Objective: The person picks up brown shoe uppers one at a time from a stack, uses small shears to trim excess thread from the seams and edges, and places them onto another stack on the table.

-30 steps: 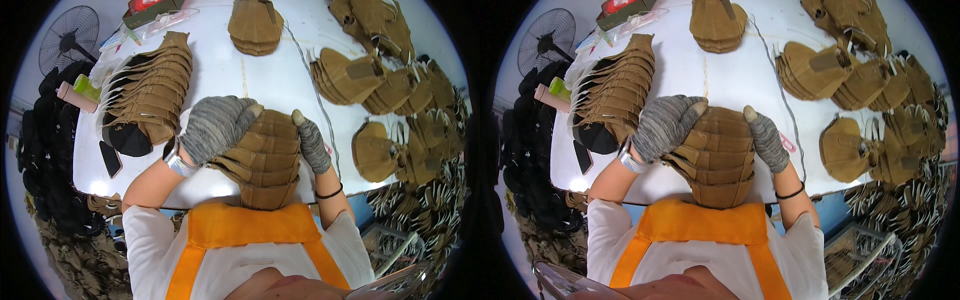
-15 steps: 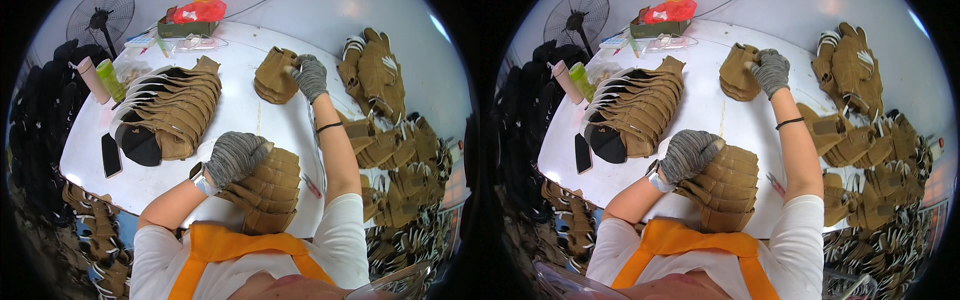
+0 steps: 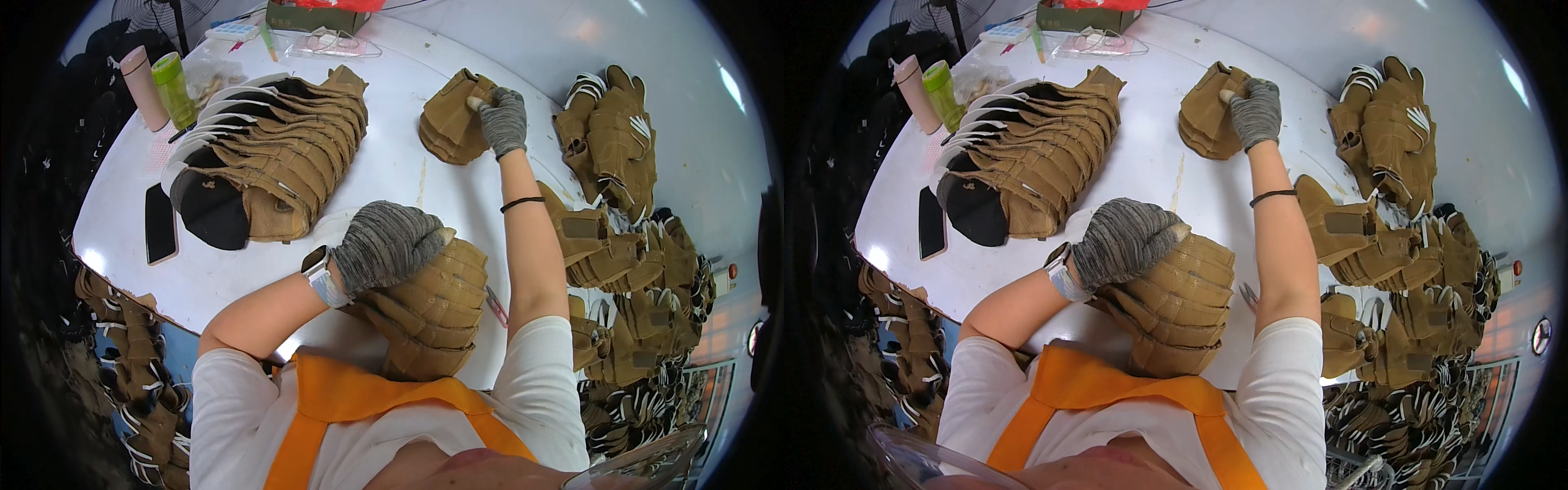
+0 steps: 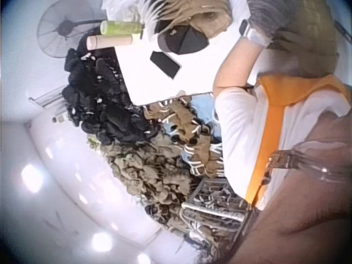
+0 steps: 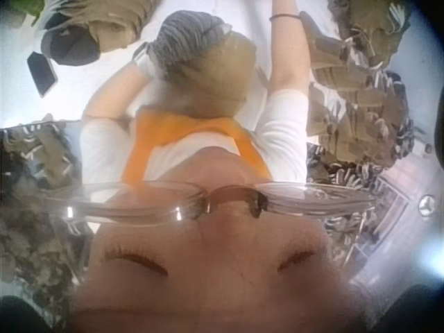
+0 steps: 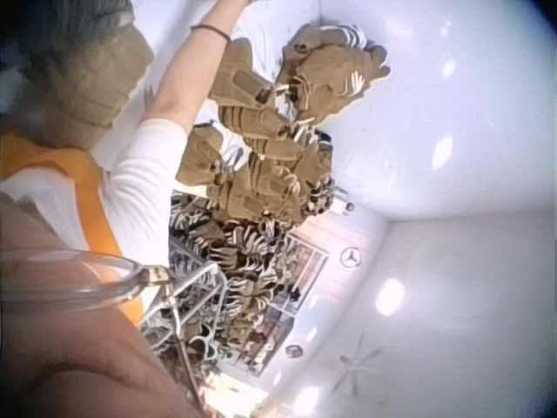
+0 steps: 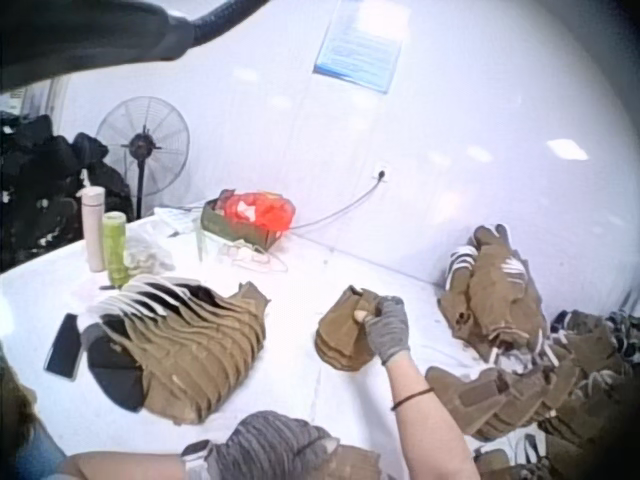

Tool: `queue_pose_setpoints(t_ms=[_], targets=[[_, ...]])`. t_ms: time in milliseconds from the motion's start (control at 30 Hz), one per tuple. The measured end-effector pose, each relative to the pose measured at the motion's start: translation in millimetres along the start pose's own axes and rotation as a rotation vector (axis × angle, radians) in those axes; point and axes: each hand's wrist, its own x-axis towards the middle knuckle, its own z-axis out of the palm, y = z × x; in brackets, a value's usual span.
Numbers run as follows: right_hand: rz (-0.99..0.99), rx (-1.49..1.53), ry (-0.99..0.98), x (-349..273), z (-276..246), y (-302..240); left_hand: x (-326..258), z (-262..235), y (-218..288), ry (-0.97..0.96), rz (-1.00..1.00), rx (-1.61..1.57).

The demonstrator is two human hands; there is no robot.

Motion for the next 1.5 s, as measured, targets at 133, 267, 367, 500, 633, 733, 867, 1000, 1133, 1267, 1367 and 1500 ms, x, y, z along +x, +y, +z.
queue_pose_setpoints(t_ms=[133, 267, 367, 500, 633, 733, 867, 1000, 1133, 1267, 1367, 1500], targets=[[0.031, 0.334, 0.12, 29.6, -25.3, -5.9, -1.2, -1.9, -3.3, 0.008, 0.041, 0.028], [-0.111, 0.341, 0.202, 49.3, -43.6, 6.4, 0.8, -3.1, -1.7, -0.014, 0.036, -0.009], [-0.149, 0.592, 0.14, 17.5, -74.0, -18.1, 1.4, -1.9, -2.9, -0.035, 0.004, 0.016], [-0.142, 0.661, 0.168, -51.4, -127.2, -45.0, 2.7, -2.8, -1.7, -0.05, -0.035, -0.087], [-0.101, 0.781, 0.192, -115.7, -166.9, -68.7, 6.4, -10.4, 9.3, 0.081, 0.052, -0.068], [-0.095, 0.815, 0.188, -146.6, -190.5, -81.9, 5.9, -31.0, 35.5, 0.131, 0.138, -0.514], [-0.033, 0.976, 0.137, -187.8, -190.8, -90.4, -0.8, -38.7, 76.9, 0.129, -0.104, -1.313], [0.061, 0.833, 0.298, -226.9, -173.6, -86.1, -9.4, -37.4, 89.6, 0.082, -0.246, -1.666], [0.032, 0.891, 0.246, -242.8, -173.2, -82.2, -11.9, -34.7, 104.0, 0.097, -0.285, -1.805], [-0.018, 0.819, 0.335, -247.2, -165.5, -85.5, -3.9, -26.4, 104.9, 0.088, -0.259, -1.875], [0.021, 0.751, 0.328, -245.4, -167.0, -75.1, -1.2, -15.9, 98.4, 0.08, -0.27, -2.036], [0.06, 0.907, 0.325, -240.1, -173.0, -73.0, -4.9, -17.7, 99.4, 0.056, -0.252, -1.737]])
